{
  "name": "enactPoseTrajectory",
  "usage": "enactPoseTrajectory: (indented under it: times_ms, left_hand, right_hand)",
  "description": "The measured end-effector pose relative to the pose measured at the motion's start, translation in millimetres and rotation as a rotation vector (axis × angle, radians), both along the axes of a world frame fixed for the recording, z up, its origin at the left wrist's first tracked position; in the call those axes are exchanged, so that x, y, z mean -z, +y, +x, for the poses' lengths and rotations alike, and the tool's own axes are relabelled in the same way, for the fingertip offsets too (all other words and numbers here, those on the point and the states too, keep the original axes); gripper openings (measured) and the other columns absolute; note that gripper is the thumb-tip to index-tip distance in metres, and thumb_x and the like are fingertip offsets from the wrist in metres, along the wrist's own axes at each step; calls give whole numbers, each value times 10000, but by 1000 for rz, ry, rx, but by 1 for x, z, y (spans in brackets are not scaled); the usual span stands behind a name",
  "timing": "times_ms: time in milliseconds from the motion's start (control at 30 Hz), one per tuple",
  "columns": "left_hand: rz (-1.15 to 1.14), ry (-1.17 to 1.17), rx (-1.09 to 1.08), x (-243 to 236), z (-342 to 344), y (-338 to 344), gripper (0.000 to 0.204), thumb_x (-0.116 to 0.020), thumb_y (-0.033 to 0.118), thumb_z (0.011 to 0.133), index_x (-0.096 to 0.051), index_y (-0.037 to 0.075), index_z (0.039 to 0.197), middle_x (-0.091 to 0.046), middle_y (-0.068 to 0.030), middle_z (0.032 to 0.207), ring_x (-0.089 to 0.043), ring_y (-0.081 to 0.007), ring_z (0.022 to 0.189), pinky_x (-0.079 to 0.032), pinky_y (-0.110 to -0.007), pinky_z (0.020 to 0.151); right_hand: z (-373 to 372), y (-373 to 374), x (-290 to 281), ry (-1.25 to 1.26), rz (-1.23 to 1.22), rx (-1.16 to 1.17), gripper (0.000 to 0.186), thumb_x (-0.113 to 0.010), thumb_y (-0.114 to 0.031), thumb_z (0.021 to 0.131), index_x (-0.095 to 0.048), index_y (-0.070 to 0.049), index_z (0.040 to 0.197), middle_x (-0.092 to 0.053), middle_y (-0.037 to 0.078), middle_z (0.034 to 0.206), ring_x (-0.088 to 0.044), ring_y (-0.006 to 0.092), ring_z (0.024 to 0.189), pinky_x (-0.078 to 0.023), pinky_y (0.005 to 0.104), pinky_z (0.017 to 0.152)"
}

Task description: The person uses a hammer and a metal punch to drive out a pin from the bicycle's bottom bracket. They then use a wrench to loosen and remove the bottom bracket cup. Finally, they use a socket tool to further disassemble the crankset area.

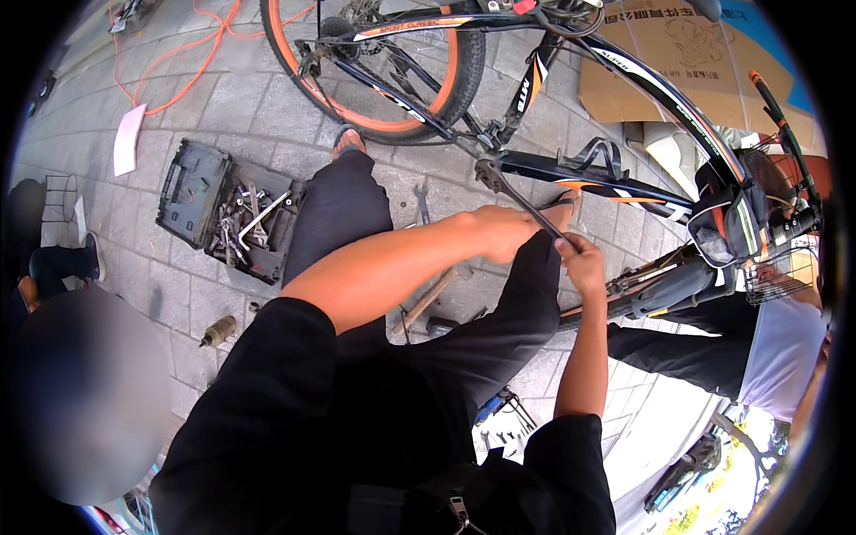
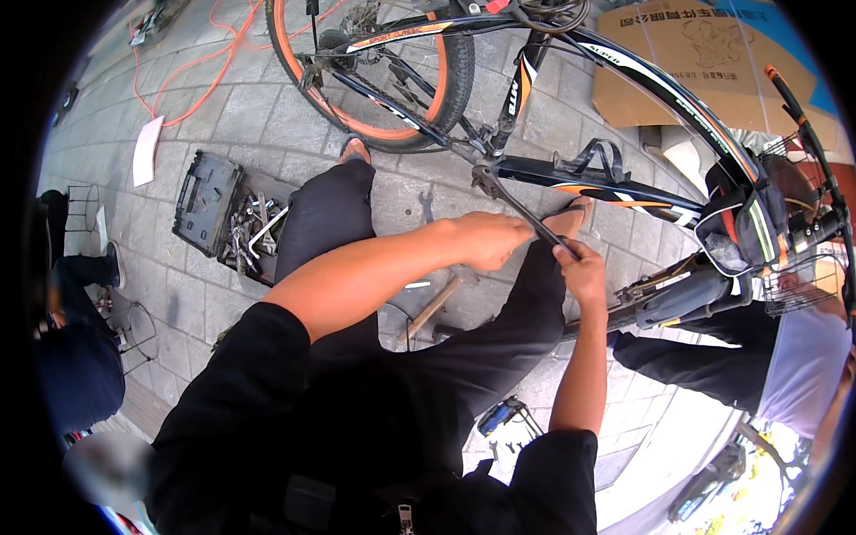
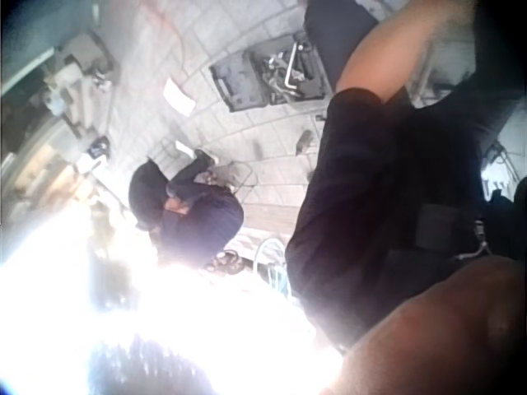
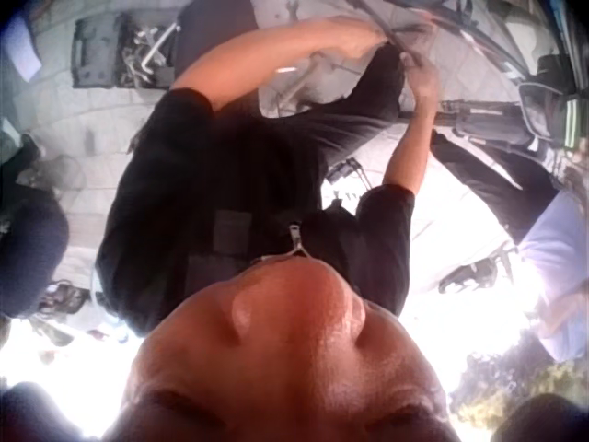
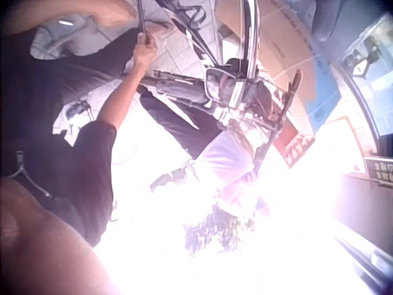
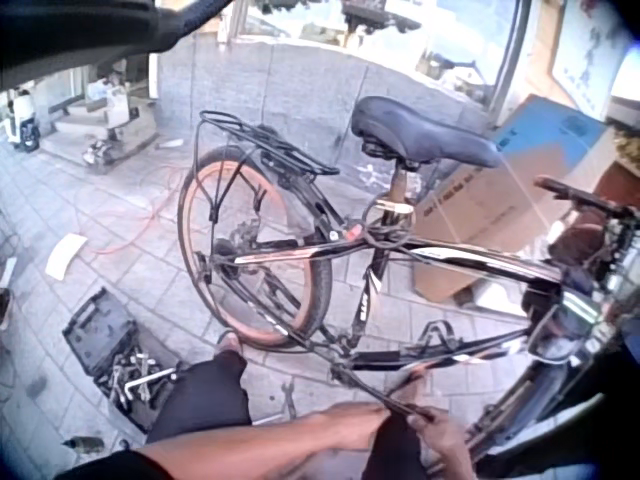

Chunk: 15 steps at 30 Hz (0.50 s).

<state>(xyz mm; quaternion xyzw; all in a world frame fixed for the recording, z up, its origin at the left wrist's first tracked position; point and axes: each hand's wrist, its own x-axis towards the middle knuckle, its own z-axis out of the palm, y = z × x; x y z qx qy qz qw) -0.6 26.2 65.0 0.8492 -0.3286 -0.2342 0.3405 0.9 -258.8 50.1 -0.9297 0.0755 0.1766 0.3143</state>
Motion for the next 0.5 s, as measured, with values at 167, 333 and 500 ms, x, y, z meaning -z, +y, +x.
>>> enactPoseTrajectory:
  times_ms: [167,333,500]
  left_hand:
    - [30,-152,215,-34,-14,20,277,-607,109,922,-675,50,1183,-723,-145,1119,-712,-385,1049,-582,-513,849]
    - [-221,-310,53,-37,-22,38,248,-621,143,902,-682,78,1134,-735,-109,1048,-733,-329,998,-584,-483,806]
    - [-291,-510,-49,-30,-12,57,349,-661,191,858,-687,104,1195,-733,-39,1071,-733,-235,934,-549,-387,797]
  right_hand:
    - [6,9,164,-66,-462,-392,274,-724,-230,918,-749,-96,1155,-762,223,1040,-719,425,1042,-568,464,899]
    - [-9,122,325,255,-162,-98,233,-710,-222,949,-722,-87,1138,-762,109,1061,-728,291,1031,-559,419,890]
    - [7,336,265,539,1081,602,379,-775,-180,895,-640,-107,1241,-703,48,1117,-678,225,986,-551,410,860]
